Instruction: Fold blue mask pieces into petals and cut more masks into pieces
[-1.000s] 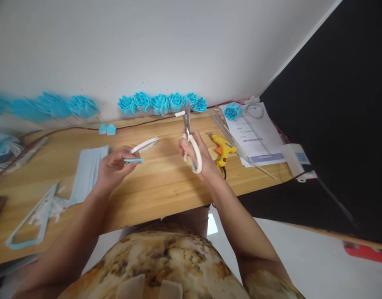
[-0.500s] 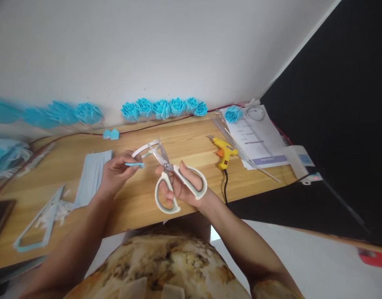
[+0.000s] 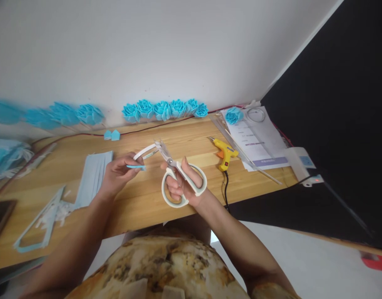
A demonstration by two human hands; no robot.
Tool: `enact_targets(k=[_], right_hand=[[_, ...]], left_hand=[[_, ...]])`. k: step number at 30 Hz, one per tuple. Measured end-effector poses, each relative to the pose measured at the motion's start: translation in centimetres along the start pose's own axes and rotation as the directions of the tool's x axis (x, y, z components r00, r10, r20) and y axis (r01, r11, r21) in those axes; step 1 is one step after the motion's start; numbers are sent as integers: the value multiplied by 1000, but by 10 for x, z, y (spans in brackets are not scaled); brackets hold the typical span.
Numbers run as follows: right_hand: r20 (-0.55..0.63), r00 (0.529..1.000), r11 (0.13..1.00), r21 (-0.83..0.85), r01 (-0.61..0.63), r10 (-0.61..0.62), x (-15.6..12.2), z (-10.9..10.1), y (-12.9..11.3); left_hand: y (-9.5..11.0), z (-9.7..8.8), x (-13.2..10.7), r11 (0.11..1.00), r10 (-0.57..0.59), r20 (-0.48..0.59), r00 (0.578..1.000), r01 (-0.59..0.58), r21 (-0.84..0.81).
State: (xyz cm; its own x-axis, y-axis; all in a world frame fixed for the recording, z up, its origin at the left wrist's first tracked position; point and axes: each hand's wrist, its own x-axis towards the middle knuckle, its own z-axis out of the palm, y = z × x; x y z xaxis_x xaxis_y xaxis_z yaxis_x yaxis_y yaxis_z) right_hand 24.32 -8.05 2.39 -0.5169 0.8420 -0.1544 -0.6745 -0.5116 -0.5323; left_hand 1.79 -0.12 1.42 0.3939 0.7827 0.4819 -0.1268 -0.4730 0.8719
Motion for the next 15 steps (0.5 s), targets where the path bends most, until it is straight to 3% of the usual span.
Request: enact_targets(k=[7,15], right_hand=[[70,996,998,32,46,-48,2,1,6],[19,999,999,-34,40,-40,2,3,7]], left_hand=[[-2,1,0,999,-16,-11,1000,15,-32],[-2,1,1,997,-71,-59,996,71,2]])
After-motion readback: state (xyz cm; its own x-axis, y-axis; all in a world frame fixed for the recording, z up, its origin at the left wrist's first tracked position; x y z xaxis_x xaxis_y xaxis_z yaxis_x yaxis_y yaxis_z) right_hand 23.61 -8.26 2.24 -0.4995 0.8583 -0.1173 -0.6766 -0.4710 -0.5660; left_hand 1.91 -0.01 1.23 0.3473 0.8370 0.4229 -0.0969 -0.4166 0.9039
